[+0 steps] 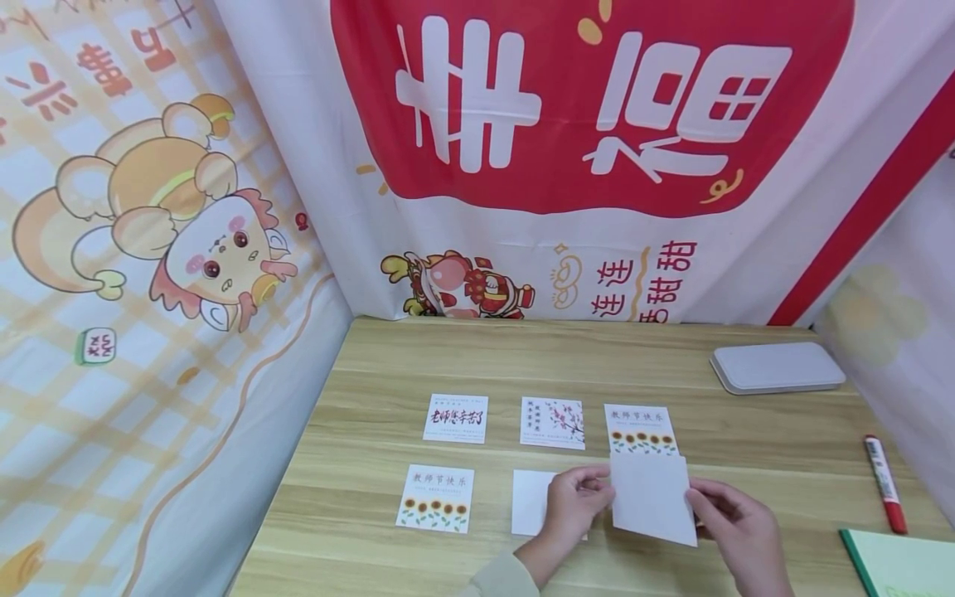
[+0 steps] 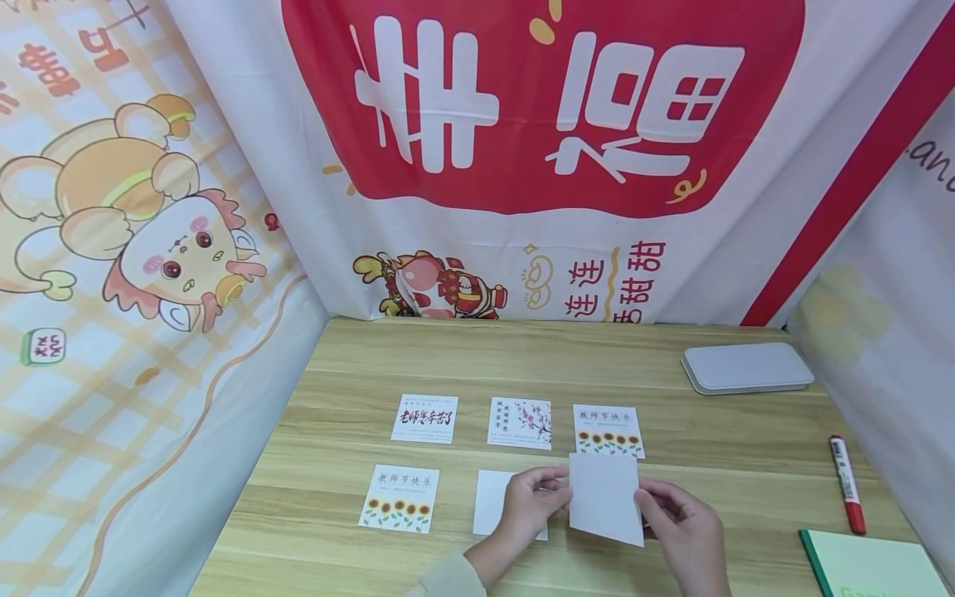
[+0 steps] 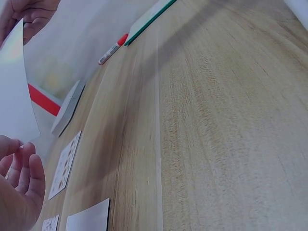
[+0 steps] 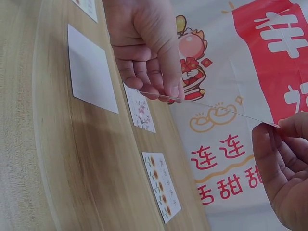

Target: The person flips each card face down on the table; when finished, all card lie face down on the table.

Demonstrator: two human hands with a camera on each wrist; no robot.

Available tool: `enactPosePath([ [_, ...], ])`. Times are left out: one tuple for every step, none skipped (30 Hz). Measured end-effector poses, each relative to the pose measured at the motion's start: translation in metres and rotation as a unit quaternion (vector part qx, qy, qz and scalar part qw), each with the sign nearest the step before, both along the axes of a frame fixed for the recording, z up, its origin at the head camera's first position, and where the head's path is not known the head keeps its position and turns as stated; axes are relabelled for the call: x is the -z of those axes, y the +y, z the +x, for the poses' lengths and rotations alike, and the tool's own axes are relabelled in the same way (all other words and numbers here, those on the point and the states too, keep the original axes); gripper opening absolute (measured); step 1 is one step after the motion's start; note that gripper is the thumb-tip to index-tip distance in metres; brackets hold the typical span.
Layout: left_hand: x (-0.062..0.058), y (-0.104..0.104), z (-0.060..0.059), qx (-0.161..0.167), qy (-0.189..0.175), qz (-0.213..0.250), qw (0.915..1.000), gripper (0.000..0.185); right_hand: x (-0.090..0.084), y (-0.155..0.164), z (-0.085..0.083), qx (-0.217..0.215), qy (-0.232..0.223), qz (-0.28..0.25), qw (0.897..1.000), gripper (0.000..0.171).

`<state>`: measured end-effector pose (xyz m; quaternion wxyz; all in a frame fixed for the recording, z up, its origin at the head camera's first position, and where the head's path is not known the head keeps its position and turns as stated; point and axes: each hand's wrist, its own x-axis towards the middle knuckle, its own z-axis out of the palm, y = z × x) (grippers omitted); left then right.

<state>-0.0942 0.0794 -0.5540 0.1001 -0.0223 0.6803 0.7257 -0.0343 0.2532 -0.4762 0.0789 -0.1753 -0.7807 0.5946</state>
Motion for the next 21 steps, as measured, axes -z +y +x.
enactPosePath([
  [0.0,0.0,0.0,0.001,-0.003,0.002,1.0,0.024,0.0,0.001,0.0,0.0,0.0,-0.002,1.0,0.026],
  [0.0,0.0,0.0,0.002,-0.005,0.004,1.0,0.024,0.0,0.001,0.0,0.002,-0.002,-0.002,1.0,0.026],
  [0.0,-0.001,0.0,0.002,-0.006,0.006,1.0,0.024,0.0,0.002,0.0,0.004,-0.005,0.0,1.0,0.026],
  [0.001,-0.001,0.0,0.003,-0.008,0.008,0.9999,0.024,0.0,0.002,0.0,0.006,-0.008,0.002,1.0,0.026],
  [0.0,-0.001,0.0,0.003,-0.009,0.01,0.9999,0.024,0.0,0.003,0.0,0.009,-0.012,0.005,1.0,0.026],
  [0.001,-0.001,0.0,0.003,-0.01,0.013,0.9999,0.024,0.0,0.003,0.0,0.012,-0.015,0.007,1.0,0.026],
  [0.0,-0.002,0.0,0.003,-0.009,0.014,0.9998,0.024,0.0,0.004,0.0,0.014,-0.018,0.007,1.0,0.025],
  [0.0,-0.002,0.0,0.002,-0.01,0.015,0.9998,0.024,0.001,0.004,-0.001,0.016,-0.02,0.011,1.0,0.025],
  [0.0,-0.002,0.0,0.002,-0.009,0.016,0.9998,0.024,0.001,0.005,-0.001,0.018,-0.022,0.014,1.0,0.025],
  [0.0,-0.003,0.0,0.002,-0.008,0.019,0.9998,0.024,0.001,0.005,-0.001,0.019,-0.023,0.017,0.999,0.024],
  [0.0,-0.003,0.0,0.003,-0.007,0.019,0.9998,0.024,0.001,0.006,-0.001,0.021,-0.024,0.021,0.999,0.024],
  [-0.001,-0.003,0.0,0.003,-0.007,0.02,0.9998,0.024,0.002,0.006,-0.001,0.021,-0.024,0.023,0.999,0.025],
  [-0.001,-0.003,0.0,0.004,-0.006,0.02,0.9998,0.024,0.002,0.007,-0.002,0.022,-0.024,0.026,0.999,0.025],
  [-0.001,-0.003,0.0,0.003,-0.006,0.02,0.9998,0.024,0.003,0.007,-0.002,0.024,-0.023,0.03,0.999,0.026],
  [-0.001,-0.004,0.0,0.004,-0.005,0.021,0.9998,0.024,0.003,0.008,-0.002,0.025,-0.023,0.033,0.999,0.027],
  [-0.002,-0.004,0.0,0.002,-0.007,0.021,0.9997,0.024,0.004,0.008,-0.002,0.027,-0.022,0.035,0.999,0.028],
  [-0.002,-0.004,0.0,0.003,-0.007,0.02,0.9998,0.023,0.005,0.009,-0.003,0.029,-0.022,0.039,0.999,0.028],
  [-0.002,-0.004,0.0,0.002,-0.009,0.021,0.9998,0.023,0.006,0.009,-0.003,0.032,-0.02,0.041,0.998,0.029],
  [-0.003,-0.005,0.0,0.002,-0.007,0.022,0.9997,0.023,0.007,0.01,-0.003,0.034,-0.019,0.044,0.998,0.029],
  [-0.003,-0.005,0.0,0.0,-0.009,0.022,0.9997,0.023,0.009,0.011,-0.003,0.037,-0.018,0.048,0.998,0.029],
  [-0.003,-0.005,0.0,0.001,-0.008,0.022,0.9997,0.023,0.01,0.011,-0.003,0.039,-0.018,0.053,0.998,0.029],
])
